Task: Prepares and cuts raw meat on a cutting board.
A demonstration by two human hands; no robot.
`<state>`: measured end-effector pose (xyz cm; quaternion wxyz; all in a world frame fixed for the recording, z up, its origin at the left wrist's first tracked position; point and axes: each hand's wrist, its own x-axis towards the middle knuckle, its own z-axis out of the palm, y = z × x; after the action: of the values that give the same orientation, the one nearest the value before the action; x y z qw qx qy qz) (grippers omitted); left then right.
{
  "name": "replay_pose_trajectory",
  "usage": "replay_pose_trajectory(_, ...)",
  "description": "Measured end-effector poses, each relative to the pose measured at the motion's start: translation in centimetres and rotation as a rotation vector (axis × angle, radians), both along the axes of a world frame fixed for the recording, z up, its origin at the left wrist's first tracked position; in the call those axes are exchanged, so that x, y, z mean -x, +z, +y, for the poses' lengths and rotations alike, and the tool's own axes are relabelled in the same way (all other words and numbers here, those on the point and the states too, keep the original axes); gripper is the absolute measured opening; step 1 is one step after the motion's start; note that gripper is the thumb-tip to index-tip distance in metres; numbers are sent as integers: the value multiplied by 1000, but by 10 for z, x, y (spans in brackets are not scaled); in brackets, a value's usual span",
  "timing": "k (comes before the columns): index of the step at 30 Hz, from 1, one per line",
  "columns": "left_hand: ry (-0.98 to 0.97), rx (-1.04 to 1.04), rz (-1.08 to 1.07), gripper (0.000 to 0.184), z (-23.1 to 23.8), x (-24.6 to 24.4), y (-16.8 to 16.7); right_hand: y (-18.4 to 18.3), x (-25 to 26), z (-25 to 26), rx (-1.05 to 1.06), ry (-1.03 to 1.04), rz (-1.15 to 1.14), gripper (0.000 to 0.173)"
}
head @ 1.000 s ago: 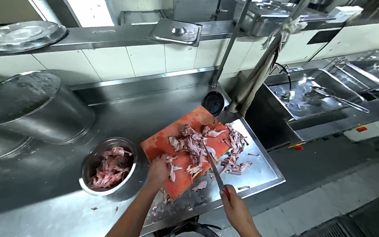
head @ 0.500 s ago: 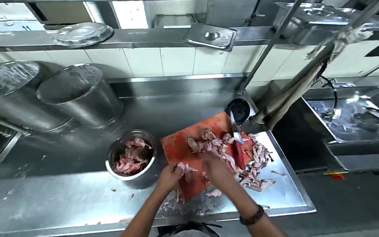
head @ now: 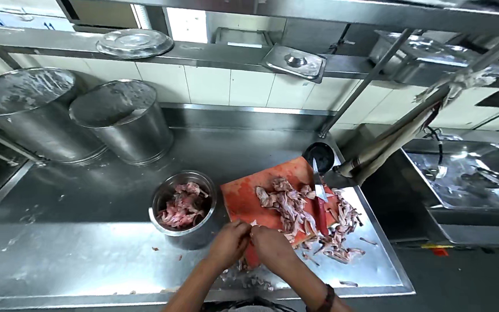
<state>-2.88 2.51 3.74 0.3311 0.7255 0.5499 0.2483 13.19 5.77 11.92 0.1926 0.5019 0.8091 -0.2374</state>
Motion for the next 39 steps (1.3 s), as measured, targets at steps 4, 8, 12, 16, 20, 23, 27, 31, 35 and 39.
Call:
replay_pose_trajectory(4, 30, 43, -79, 24, 0, 17, -5, 4, -1, -17, -33, 37, 69, 30)
replay_pose_trajectory(8, 223, 82, -172, 24, -7, 49, -16, 16, -11, -30, -166, 45, 123, 25)
replay_pose_trajectory(12, 106, -196, -348, 24, -14, 50, 18, 28, -12, -29, -177, 47, 109, 28)
replay_pose_trajectory(16, -145, -202, -195, 22, -12, 26, 33, 31, -4, -27, -113, 49, 196, 37)
replay_pose_trajectory(20, -213, -220, 14, 35, -15, 25, 27, 28, 0, -34, -61, 24, 256, 40)
replay_pose_trajectory(23, -187, -143, 136, 29, -20, 27, 13, 17, 2, -56, -138, -29, 286, 39)
replay_pose_trajectory(27, -22, 135, 202, 35, -21, 55, -13, 26, -1, -75, -360, -109, 303, 28)
replay_pose_trajectory(31, -96, 15, -30, 60, -27, 60, 21, 16, -2, -73, -415, -99, 227, 28)
replay_pose_trajectory(35, -78, -126, -46, 55, -30, 41, 63, 5, 16, -77, -619, -48, 228, 19)
replay_pose_trajectory(39, -125, -40, 111, 30, -29, 32, 52, 13, 18, -74, -622, 5, 194, 20)
